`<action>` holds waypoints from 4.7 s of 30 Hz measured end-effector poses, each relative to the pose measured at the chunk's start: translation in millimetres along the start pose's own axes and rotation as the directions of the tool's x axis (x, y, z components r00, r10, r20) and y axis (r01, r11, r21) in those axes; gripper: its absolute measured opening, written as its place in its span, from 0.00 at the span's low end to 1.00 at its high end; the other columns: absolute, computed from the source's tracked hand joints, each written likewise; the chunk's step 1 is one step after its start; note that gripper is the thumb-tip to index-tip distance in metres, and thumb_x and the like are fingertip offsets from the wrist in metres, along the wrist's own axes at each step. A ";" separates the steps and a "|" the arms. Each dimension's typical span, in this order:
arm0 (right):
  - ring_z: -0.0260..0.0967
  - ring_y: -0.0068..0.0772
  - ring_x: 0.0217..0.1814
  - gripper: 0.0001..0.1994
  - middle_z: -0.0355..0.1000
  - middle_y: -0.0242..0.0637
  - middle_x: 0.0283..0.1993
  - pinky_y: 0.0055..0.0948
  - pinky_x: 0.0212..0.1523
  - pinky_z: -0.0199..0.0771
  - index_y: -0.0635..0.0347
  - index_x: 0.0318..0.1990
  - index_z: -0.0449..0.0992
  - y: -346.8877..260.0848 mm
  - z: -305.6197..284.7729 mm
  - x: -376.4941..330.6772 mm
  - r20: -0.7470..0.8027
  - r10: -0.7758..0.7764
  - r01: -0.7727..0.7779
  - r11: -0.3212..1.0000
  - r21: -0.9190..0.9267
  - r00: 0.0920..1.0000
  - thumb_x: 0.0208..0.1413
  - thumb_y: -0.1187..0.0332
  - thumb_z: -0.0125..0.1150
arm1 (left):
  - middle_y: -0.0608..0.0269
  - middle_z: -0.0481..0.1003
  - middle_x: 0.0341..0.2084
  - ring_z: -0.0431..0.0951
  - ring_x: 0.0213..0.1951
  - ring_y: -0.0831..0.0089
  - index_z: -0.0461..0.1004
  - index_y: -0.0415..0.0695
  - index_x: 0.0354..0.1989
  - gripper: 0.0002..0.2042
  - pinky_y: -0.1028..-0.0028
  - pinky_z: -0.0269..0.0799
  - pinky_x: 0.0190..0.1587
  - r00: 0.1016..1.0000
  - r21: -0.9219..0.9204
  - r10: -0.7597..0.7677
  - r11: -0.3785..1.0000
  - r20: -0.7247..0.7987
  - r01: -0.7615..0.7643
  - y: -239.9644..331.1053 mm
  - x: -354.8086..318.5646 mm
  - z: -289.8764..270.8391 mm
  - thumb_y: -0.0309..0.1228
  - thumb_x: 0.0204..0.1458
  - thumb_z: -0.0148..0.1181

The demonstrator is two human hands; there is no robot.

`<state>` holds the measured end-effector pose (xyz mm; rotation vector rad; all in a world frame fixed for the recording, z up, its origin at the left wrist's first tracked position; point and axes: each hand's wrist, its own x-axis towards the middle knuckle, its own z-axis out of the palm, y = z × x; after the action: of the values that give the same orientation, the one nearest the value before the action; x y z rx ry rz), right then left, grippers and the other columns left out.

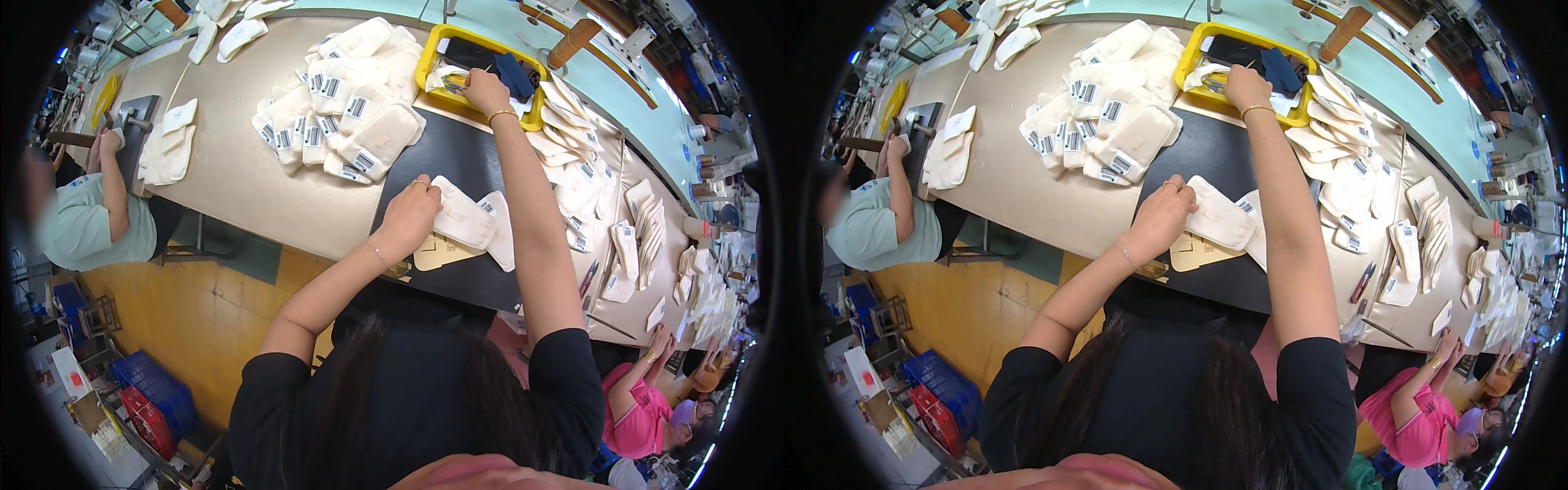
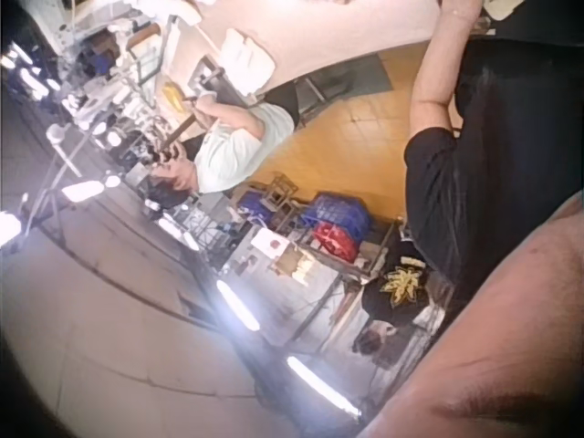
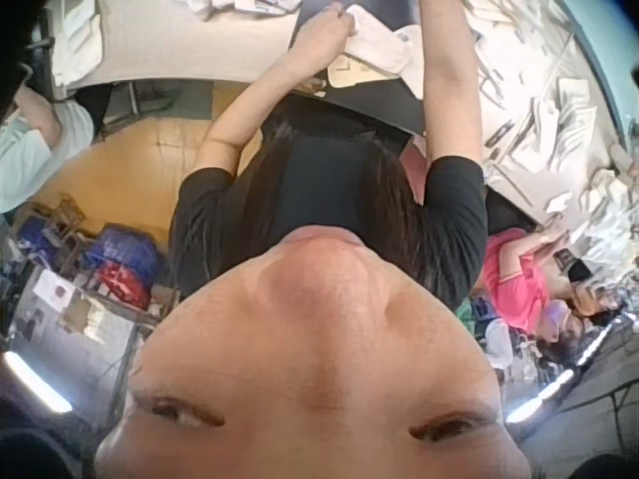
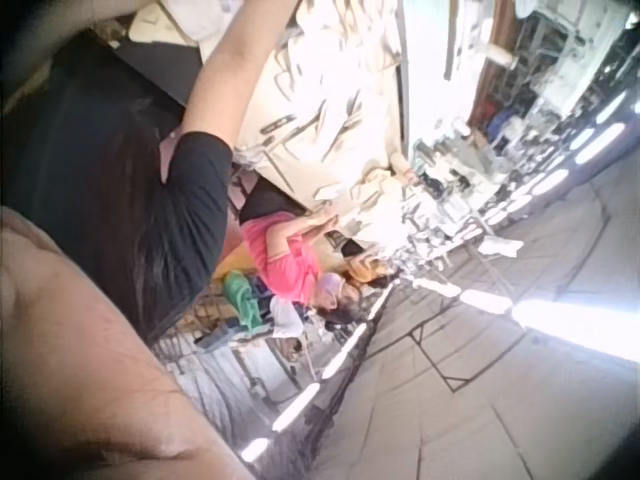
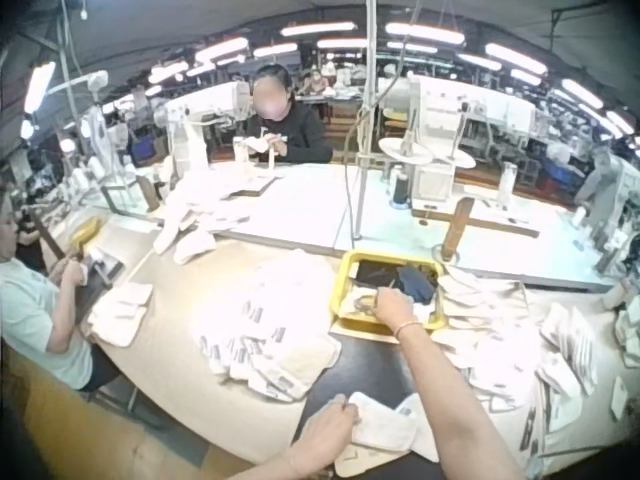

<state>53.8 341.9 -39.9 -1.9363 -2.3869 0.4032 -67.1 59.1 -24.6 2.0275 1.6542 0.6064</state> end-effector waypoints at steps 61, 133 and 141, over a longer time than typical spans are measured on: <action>0.78 0.43 0.32 0.10 0.73 0.39 0.38 0.40 0.34 0.79 0.60 0.37 0.82 1.0 -0.6 -285.0 -0.208 -0.202 0.269 0.884 0.383 0.957 0.52 0.65 0.71 | 0.48 0.71 0.38 0.74 0.45 0.48 0.75 0.36 0.35 0.07 0.58 0.71 0.50 0.983 -0.154 -0.175 0.971 0.057 0.182 0.6 7.1 -4.6 0.27 0.61 0.56; 0.75 0.33 0.49 0.24 0.78 0.45 0.49 0.33 0.51 0.75 0.66 0.57 0.77 205.0 -49.0 -348.5 -0.475 0.663 -0.259 0.702 0.664 0.579 0.57 0.61 0.72 | 0.47 0.67 0.61 0.64 0.66 0.48 0.75 0.44 0.54 0.29 0.47 0.56 0.71 0.961 0.156 0.275 0.949 0.019 -0.275 24.3 -24.1 31.1 0.44 0.44 0.76; 0.78 0.46 0.49 0.21 0.78 0.49 0.51 0.39 0.53 0.76 0.61 0.54 0.80 215.2 -61.2 -318.0 -0.593 0.527 -0.158 0.813 0.560 0.608 0.57 0.60 0.71 | 0.50 0.69 0.54 0.70 0.58 0.49 0.76 0.46 0.54 0.27 0.53 0.64 0.64 0.973 -0.003 0.229 0.973 0.041 -0.229 36.4 -24.2 20.2 0.35 0.42 0.77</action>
<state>341.2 85.1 12.0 -1.8344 -1.2517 0.1217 -31.1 27.6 -20.4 2.2349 1.4081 0.6365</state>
